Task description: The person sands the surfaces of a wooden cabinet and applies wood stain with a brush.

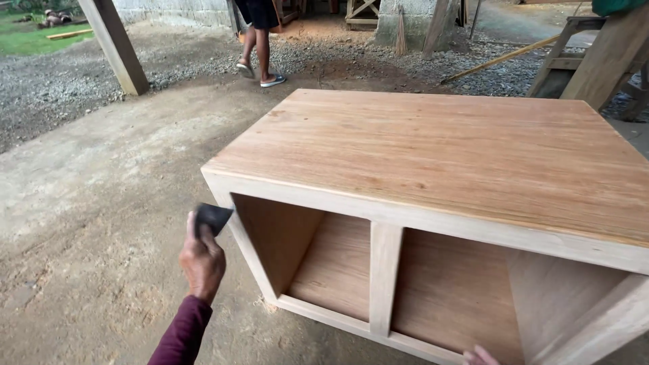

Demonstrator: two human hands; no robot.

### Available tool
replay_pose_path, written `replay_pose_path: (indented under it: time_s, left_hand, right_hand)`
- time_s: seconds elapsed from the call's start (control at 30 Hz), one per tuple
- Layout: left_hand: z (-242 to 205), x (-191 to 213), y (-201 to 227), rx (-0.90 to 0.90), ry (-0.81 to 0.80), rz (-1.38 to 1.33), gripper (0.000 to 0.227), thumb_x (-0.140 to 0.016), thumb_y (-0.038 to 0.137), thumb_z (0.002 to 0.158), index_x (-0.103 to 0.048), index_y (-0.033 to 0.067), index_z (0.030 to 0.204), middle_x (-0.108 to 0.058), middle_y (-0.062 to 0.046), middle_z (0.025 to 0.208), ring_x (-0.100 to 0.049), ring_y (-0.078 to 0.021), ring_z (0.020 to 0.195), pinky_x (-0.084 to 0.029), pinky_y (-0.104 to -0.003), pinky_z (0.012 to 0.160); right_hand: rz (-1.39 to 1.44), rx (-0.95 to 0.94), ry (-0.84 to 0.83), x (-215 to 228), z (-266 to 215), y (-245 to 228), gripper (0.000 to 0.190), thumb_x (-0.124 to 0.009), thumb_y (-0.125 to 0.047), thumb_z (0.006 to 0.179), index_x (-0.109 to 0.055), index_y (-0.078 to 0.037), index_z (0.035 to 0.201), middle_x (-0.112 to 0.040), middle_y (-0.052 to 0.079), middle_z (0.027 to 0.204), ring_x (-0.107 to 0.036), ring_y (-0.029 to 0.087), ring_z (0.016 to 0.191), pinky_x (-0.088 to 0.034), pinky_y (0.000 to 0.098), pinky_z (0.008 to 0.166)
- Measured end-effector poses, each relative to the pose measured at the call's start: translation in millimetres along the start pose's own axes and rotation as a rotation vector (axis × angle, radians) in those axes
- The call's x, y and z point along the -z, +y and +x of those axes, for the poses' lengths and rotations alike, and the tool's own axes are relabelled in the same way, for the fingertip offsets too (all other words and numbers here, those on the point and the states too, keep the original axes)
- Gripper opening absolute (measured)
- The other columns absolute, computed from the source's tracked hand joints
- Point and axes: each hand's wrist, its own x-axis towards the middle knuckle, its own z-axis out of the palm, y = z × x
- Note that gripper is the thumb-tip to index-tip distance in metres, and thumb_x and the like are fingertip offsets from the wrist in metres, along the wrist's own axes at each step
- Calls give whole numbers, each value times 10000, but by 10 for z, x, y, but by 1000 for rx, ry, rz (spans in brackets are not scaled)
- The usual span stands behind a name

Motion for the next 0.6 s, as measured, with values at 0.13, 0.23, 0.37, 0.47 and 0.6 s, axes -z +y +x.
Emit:
replay_pose_path:
  time_s: [0.13,0.23,0.37,0.47,0.6]
  left_hand:
    - [534,-43,-147,845,-299,-1,473,-452,270,1187,-682,-113,1032,-743,-260,858,-693,-339,752,-558,-458,699]
    - [692,-88,-257,356,389,-469,300,-519,162,1172,-679,-92,1177,-661,-92,780,-545,-146,637,-475,-339,589]
    - [511,-171,-797,276,377,-394,322,-476,167,1221,-667,-78,1136,-632,-95,790,-553,-159,635,-424,-325,576]
    - [499,-286,-1131,355,243,-474,263,-479,240,1201,-645,46,1137,-614,-53,757,-546,-127,575,-415,-298,515]
    - [281,-865,-1079,655,-316,-827,584,-452,434,1096,-596,71,661,-496,-3,557,-476,-110,506,-368,-293,461]
  right_hand:
    - [-106,67,116,-1495,262,-1651,691,-696,71,841,-532,1,1509,-693,261,1364,-652,328,1308,-512,449,1130]
    - [-228,59,91,-2420,56,-3377,847,-745,-26,802,-380,-58,1565,-526,198,1524,-489,294,1433,-425,451,1139]
    - [-320,279,116,-3078,323,-3795,852,-804,-69,778,-326,7,1479,-455,246,1470,-444,335,1369,-390,494,1116]
    - [-325,311,211,-3503,466,-3872,711,-861,-72,771,-402,7,1307,-496,233,1322,-532,329,1183,-493,491,1013]
    - [-21,531,335,-3726,570,-3763,741,-885,-129,775,-374,-89,1311,-522,91,1330,-672,146,1047,-639,304,902]
